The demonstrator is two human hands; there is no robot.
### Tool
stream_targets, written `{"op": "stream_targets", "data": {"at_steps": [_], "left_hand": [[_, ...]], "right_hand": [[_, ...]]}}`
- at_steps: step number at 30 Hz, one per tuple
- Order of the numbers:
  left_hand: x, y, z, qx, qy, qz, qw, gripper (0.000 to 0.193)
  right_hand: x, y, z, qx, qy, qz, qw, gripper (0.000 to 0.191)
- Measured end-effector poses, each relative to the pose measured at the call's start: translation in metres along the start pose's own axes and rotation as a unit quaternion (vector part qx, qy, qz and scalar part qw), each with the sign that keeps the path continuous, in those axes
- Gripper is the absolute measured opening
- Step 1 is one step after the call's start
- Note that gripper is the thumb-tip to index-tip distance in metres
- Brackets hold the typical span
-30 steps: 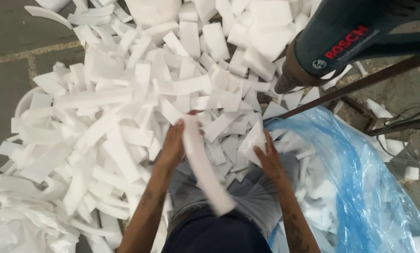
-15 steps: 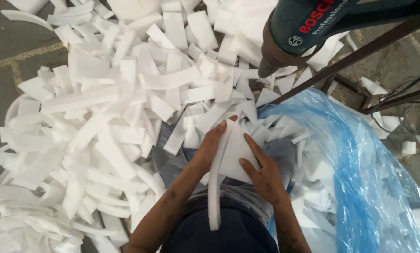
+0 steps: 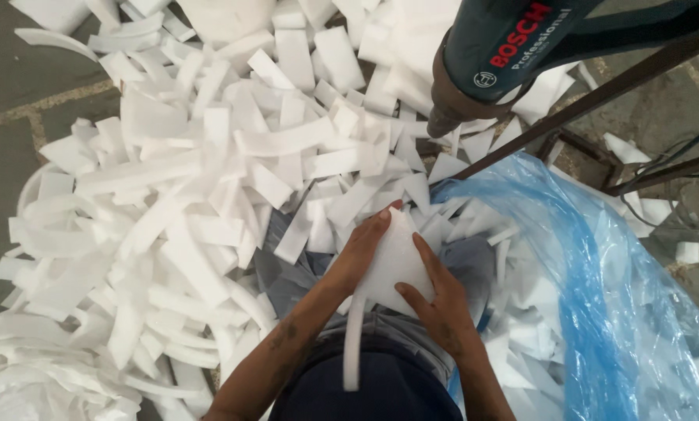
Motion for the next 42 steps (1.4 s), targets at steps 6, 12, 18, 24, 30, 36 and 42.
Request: {"op": "stream_targets", "data": {"at_steps": [6,12,18,24,30,36,42], "left_hand": [[-0.003,0.014,0.001,0.049,-0.122,0.124,0.984,0.070],[-0.005,0.035,0.000,0.063,-0.227,0.171,0.957,0.085],[0.000,0.080,-0.025,0.045,-0.266,0.190,0.944,0.099],[-0.009,0.111,-0.072,0.008,-0.206,0.213,0.955,0.112],[-0.015,0.123,-0.108,-0.021,-0.173,0.242,0.955,0.109],[-0.005,0.127,-0.098,-0.120,0.055,0.099,0.986,0.104],[0.012,0.075,-0.051,-0.109,0.268,0.044,0.956,0.094]], "right_hand": [[-0.012,-0.002,-0.029,0.025,0.092,-0.048,0.994,0.081],[-0.029,0.021,-0.079,0.064,0.244,-0.096,0.963,0.082],[-0.014,0.065,-0.092,0.096,0.305,-0.117,0.940,0.082],[0.019,0.107,-0.082,0.197,0.207,-0.132,0.949,0.075],[0.037,0.138,-0.085,0.206,0.227,-0.147,0.940,0.074],[0.042,0.130,-0.064,0.130,0.040,-0.122,0.983,0.082],[0.014,0.073,-0.031,0.080,-0.041,-0.030,0.995,0.082]]}}
Point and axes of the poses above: each hand's wrist, its own y-axis towards the middle knuckle, its own x-axis out of the back of the hand, z = x × y, the point moved 1 cm from there along y, towards the middle knuckle, and after that the axes turned 13 degrees about x, right-handed, at the moved point
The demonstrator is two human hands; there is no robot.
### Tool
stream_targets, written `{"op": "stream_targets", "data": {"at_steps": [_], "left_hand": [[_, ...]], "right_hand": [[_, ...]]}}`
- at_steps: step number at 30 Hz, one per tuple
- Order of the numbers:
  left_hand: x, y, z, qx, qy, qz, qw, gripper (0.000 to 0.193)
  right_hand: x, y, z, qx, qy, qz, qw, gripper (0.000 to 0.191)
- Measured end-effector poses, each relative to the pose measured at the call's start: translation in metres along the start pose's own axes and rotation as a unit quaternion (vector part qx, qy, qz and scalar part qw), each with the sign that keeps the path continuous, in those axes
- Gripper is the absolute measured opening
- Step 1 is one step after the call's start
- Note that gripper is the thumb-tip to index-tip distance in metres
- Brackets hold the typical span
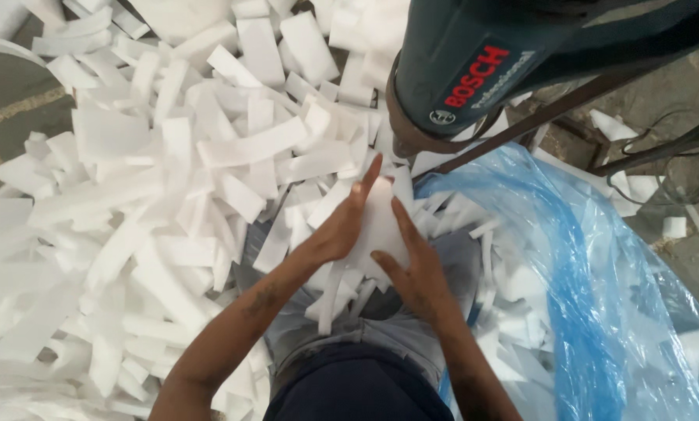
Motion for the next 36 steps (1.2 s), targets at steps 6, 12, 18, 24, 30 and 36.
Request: {"op": "stream_targets", "data": {"at_steps": [6,12,18,24,30,36], "left_hand": [[-0.017,-0.027,0.051,0.026,-0.058,0.018,0.998,0.096],[0.002,-0.004,0.115,0.144,-0.246,-0.113,0.952,0.098],[0.037,-0.032,0.145,0.276,-0.507,0.034,0.816,0.082],[0.053,-0.057,0.158,0.244,-0.501,-0.109,0.823,0.053],[0.048,-0.068,0.177,0.270,-0.521,-0.075,0.806,0.059],[0.033,-0.068,0.172,0.261,-0.444,-0.087,0.853,0.058]], "right_hand": [[-0.025,-0.030,0.006,-0.009,0.050,0.009,0.999,0.079],[-0.042,-0.036,-0.020,0.097,-0.011,-0.059,0.993,0.061],[-0.093,-0.060,-0.023,0.324,-0.122,0.002,0.938,0.053],[-0.094,-0.050,-0.099,0.061,-0.080,-0.097,0.990,0.060],[-0.084,0.000,-0.169,0.090,-0.392,0.097,0.910,0.069],[-0.088,0.021,-0.163,0.070,-0.466,0.267,0.841,0.051]]}}
Point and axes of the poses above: each hand's wrist, its own y-axis towards the middle knuckle, its own x-axis out of the back of the hand, z = x × y, the point moved 1 cm from there along y, towards the middle knuckle, and after that the axes turned 13 degrees about x, right-handed, at the moved point
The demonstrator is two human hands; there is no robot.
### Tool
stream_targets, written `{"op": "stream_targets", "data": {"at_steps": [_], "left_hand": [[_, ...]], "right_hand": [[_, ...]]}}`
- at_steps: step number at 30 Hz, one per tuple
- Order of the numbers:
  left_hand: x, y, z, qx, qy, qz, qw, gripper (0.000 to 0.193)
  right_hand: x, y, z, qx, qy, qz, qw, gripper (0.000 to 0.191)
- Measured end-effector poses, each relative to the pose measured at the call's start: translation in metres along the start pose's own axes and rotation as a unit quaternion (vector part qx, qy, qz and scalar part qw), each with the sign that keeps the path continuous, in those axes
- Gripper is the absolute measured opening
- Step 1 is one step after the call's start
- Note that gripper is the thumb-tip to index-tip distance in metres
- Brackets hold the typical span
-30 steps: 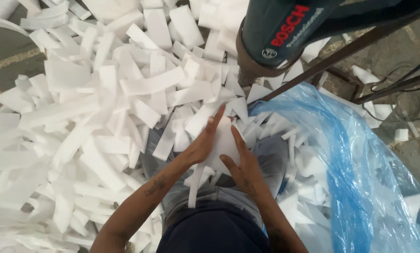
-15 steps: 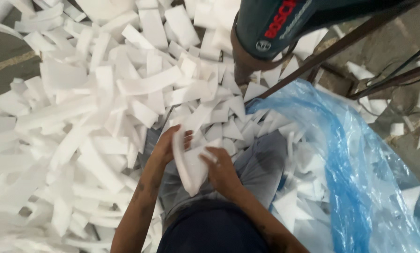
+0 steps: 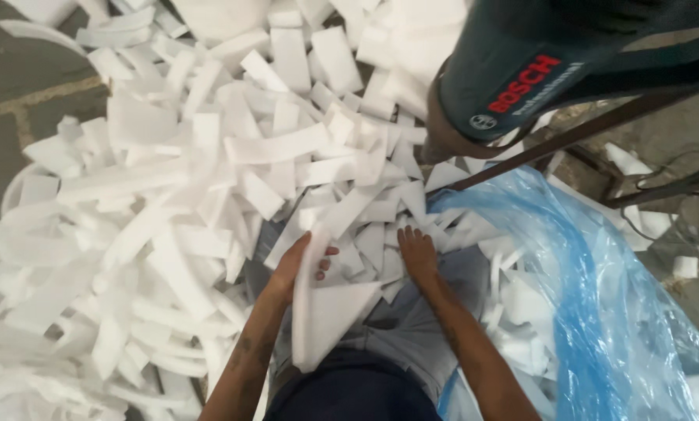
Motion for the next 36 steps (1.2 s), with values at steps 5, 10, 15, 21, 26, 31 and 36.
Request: {"op": "stream_targets", "data": {"at_steps": [5,10,15,21,26,31,36], "left_hand": [[-0.012,-0.007,0.002,-0.039,0.078,0.019,0.996,0.056],[-0.031,-0.006,-0.006,-0.109,0.098,0.002,0.989,0.050],[-0.076,-0.014,-0.005,-0.104,0.180,0.009,0.978,0.060],[-0.118,-0.051,-0.005,-0.221,0.230,0.086,0.944,0.061],[-0.125,-0.075,-0.014,-0.256,0.253,0.039,0.932,0.058],[-0.128,-0.083,-0.013,-0.261,0.244,0.053,0.932,0.056],[-0.133,-0.085,-0.011,-0.250,0.241,0.067,0.935,0.055]], "right_hand": [[0.003,-0.003,-0.022,-0.126,0.141,0.040,0.981,0.038],[0.003,-0.047,-0.032,-0.237,0.707,-0.174,0.643,0.058],[0.048,-0.114,0.004,-0.108,0.707,-0.213,0.665,0.065],[0.127,-0.128,0.050,-0.086,0.632,-0.236,0.733,0.061],[0.149,-0.126,0.066,-0.052,0.617,-0.255,0.743,0.062],[0.145,-0.129,0.072,-0.051,0.606,-0.269,0.747,0.063],[0.149,-0.133,0.074,-0.051,0.562,-0.254,0.785,0.068]]}}
Point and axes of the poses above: each hand's wrist, its own y-axis towards the middle knuckle, its own x-axis out of the back of the hand, z = x × y, the point moved 1 cm from there along y, towards the middle knuckle, and after that the axes turned 13 degrees about x, right-handed, at the moved point
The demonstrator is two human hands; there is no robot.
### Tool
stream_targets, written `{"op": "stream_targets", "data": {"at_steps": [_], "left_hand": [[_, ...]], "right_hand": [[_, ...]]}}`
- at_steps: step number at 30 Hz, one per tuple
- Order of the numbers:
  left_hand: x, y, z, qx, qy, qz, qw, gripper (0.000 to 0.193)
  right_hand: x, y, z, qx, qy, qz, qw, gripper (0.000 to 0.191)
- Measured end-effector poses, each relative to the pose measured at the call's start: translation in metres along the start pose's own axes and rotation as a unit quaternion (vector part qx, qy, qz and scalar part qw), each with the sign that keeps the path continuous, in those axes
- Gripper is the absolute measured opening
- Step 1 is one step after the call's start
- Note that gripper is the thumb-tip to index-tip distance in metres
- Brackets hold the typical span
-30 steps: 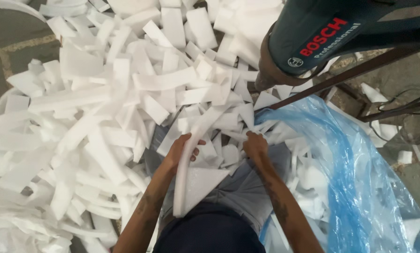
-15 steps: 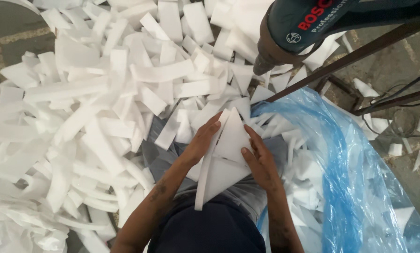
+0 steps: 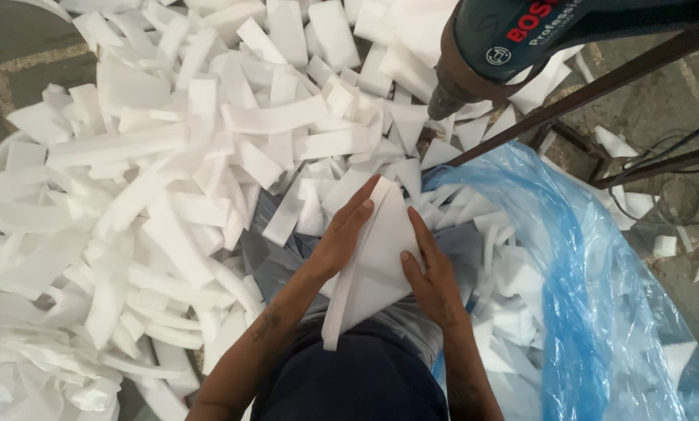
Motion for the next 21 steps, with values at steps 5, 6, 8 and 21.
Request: {"op": "stream_targets", "data": {"at_steps": [5,6,8,21], "left_hand": [[-0.004,-0.005,-0.006,0.001,0.102,-0.022,0.995,0.055],[-0.004,-0.005,-0.008,0.003,0.091,-0.017,0.996,0.055],[-0.005,-0.006,-0.010,0.003,0.071,-0.010,0.997,0.055],[-0.012,-0.001,-0.005,0.003,0.053,-0.011,0.999,0.058]], "right_hand": [[0.004,0.001,0.007,-0.041,-0.066,0.020,0.997,0.077],[0.004,0.002,0.008,-0.028,-0.055,0.015,0.998,0.075],[0.005,0.002,0.009,0.003,-0.032,0.006,0.999,0.073],[0.009,0.000,0.001,-0.002,-0.041,0.017,0.999,0.078]]}}
Point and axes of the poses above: each hand's wrist, its own y-axis towards the middle knuckle, its own x-axis out of the back of the hand, z = x × y, the point moved 1 cm from there along y, towards the middle knuckle, and after that the axes turned 13 degrees about x, right-handed, at the moved point
